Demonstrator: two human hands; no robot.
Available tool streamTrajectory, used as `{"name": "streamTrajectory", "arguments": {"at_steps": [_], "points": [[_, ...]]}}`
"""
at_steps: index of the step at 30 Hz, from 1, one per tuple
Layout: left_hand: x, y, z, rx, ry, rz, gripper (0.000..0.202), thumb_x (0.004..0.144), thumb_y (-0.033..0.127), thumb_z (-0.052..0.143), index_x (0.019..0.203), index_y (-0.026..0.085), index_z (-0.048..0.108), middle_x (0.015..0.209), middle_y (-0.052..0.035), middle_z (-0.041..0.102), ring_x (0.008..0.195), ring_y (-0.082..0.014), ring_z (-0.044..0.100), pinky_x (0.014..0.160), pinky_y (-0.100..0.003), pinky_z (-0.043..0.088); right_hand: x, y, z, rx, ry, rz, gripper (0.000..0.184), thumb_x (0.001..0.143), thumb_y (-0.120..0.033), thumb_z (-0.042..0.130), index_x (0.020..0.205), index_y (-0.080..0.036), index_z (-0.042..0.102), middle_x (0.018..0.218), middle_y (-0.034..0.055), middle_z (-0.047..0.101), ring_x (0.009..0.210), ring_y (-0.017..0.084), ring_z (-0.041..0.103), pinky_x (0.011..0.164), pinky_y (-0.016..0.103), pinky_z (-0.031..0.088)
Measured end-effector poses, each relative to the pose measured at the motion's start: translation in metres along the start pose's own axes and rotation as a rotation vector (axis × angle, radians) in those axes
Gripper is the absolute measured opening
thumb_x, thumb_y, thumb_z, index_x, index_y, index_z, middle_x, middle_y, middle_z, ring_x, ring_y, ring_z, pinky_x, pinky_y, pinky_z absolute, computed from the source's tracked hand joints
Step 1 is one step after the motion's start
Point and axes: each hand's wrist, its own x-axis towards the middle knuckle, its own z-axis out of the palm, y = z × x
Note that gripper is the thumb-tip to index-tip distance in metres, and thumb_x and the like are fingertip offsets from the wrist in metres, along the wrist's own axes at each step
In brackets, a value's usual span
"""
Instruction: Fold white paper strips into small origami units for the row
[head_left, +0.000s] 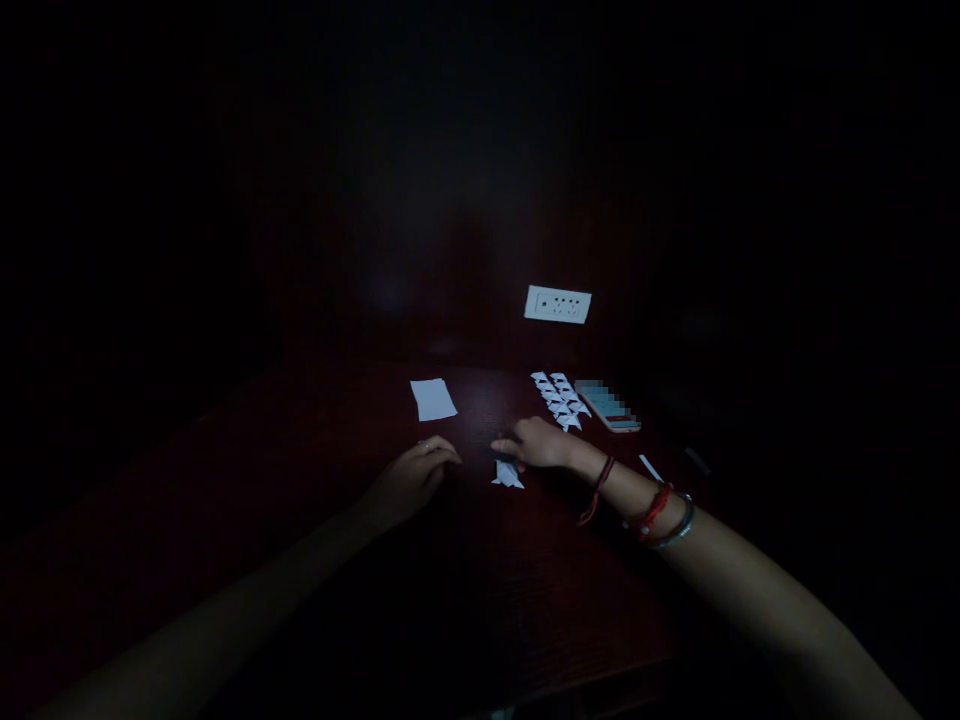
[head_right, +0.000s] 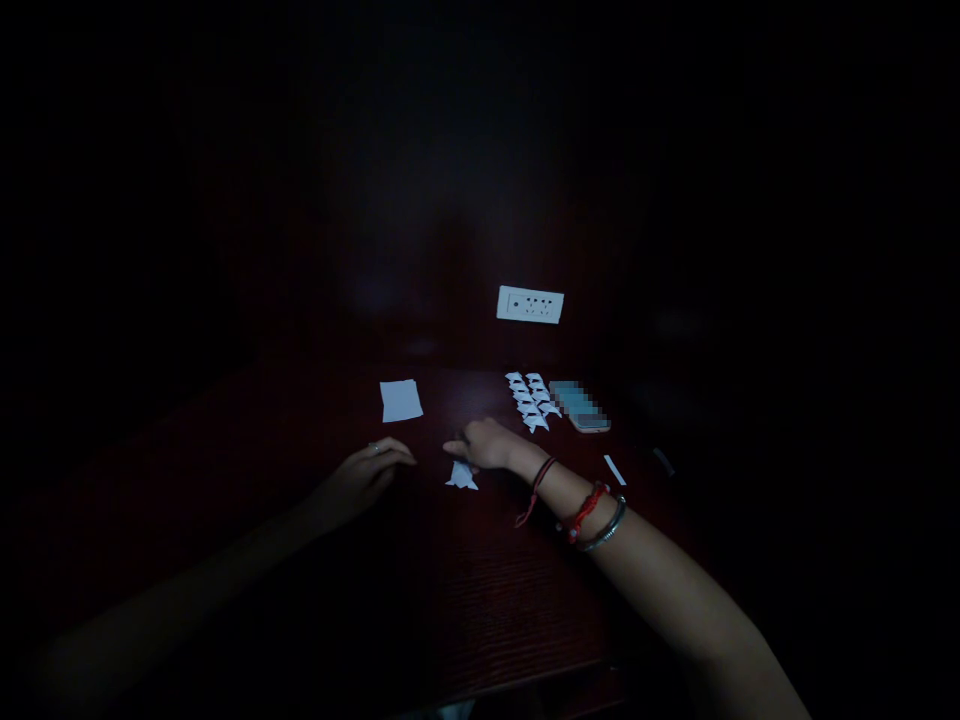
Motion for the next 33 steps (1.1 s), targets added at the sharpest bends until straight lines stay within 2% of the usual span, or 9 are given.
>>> {"name": "streamTrajectory", "arguments": {"at_steps": [3,6,9,12,16,19,26,29,33], "points": [[-0.002,0.0,-0.001,0.019,0.012,-0.025,0.03,0.077,0.006,0.031,0.092,0.019,0.053,0.096,-0.001,0.05,0.088,-0.0142,0.049,0.08,-0.028,0.039,-0.005,0.011,-0.009,-0.021,0.022,-0.237,0.039,0.08,-0.024,0.047,0.118,-0.017,0.044,0.086,0.005,0.059,0.078,0.014,0.054,0.072,0.024,0.04],[-0.002,0.0,-0.001,0.036,0.024,-0.052,0.031,0.077,0.007,0.03,0.091,0.019,0.054,0.095,-0.0013,0.051,0.087,-0.0148,0.05,0.079,-0.028,0.04,-0.009,0.018,-0.008,-0.148,-0.015,-0.45,0.052,0.069,-0.018,0.06,0.118,-0.022,0.044,0.11,0.007,0.046,0.101,0.017,0.043,0.086,0.029,0.034],[-0.002,-0.002,-0.001,0.042,0.026,-0.053,0.03,0.076,0.007,0.031,0.09,0.019,0.055,0.095,-0.0009,0.052,0.087,-0.0144,0.05,0.079,-0.026,0.041,-0.008,0.019,0.002,-0.239,0.014,-0.486,0.04,0.071,-0.019,0.059,0.11,-0.023,0.052,0.113,0.007,0.042,0.104,0.019,0.039,0.09,0.034,0.029],[-0.003,-0.002,-0.001,0.046,0.025,-0.041,0.03,0.075,0.006,0.032,0.09,0.019,0.054,0.095,-0.0013,0.052,0.087,-0.014,0.05,0.08,-0.026,0.04,-0.004,0.018,0.009,-0.257,0.044,-0.424,0.025,0.07,-0.034,0.059,0.091,-0.019,0.061,0.109,0.0074,0.044,0.1,0.021,0.04,0.085,0.035,0.033],[-0.003,0.0,-0.003,0.054,0.008,-0.025,0.03,0.075,0.007,0.033,0.092,0.019,0.054,0.096,-0.0011,0.052,0.088,-0.0141,0.049,0.081,-0.026,0.039,0.0,0.021,0.008,-0.184,0.077,-0.351,0.044,0.064,-0.052,0.058,0.091,-0.018,0.058,0.106,0.0081,0.045,0.098,0.023,0.04,0.079,0.036,0.037],[-0.003,0.003,-0.005,0.062,-0.008,-0.023,0.03,0.075,0.008,0.033,0.093,0.02,0.054,0.097,-0.001,0.052,0.089,-0.0147,0.049,0.08,-0.027,0.039,0.0,0.025,0.01,-0.144,0.068,-0.31,0.054,0.061,-0.052,0.061,0.102,-0.018,0.053,0.109,0.0088,0.043,0.1,0.024,0.04,0.08,0.037,0.037],[-0.001,0.008,-0.003,0.102,-0.041,0.001,0.03,0.077,0.007,0.033,0.096,0.02,0.052,0.101,-0.0019,0.049,0.091,-0.0155,0.047,0.081,-0.029,0.038,-0.014,0.034,0.013,-0.108,0.151,-0.254,0.033,0.067,-0.037,0.061,0.093,-0.017,0.058,0.104,0.0065,0.047,0.098,0.019,0.044,0.082,0.031,0.036],[0.011,0.013,0.002,0.17,-0.08,0.043,0.03,0.077,0.008,0.036,0.099,0.02,0.051,0.103,-0.0024,0.048,0.092,-0.0161,0.047,0.081,-0.03,0.038,-0.03,0.058,-0.006,-0.15,0.176,-0.211,0.033,0.069,-0.036,0.06,0.094,-0.016,0.058,0.103,0.0065,0.049,0.096,0.017,0.046,0.082,0.026,0.036],[0.052,0.022,0.022,0.211,-0.107,0.1,0.028,0.078,0.01,0.039,0.1,0.021,0.052,0.104,-0.0022,0.048,0.092,-0.0165,0.047,0.082,-0.03,0.037,-0.054,0.114,-0.035,-0.209,0.199,-0.098,0.03,0.07,-0.031,0.059,0.094,-0.014,0.059,0.102,0.0088,0.05,0.096,0.019,0.046,0.084,0.028,0.035]]}}
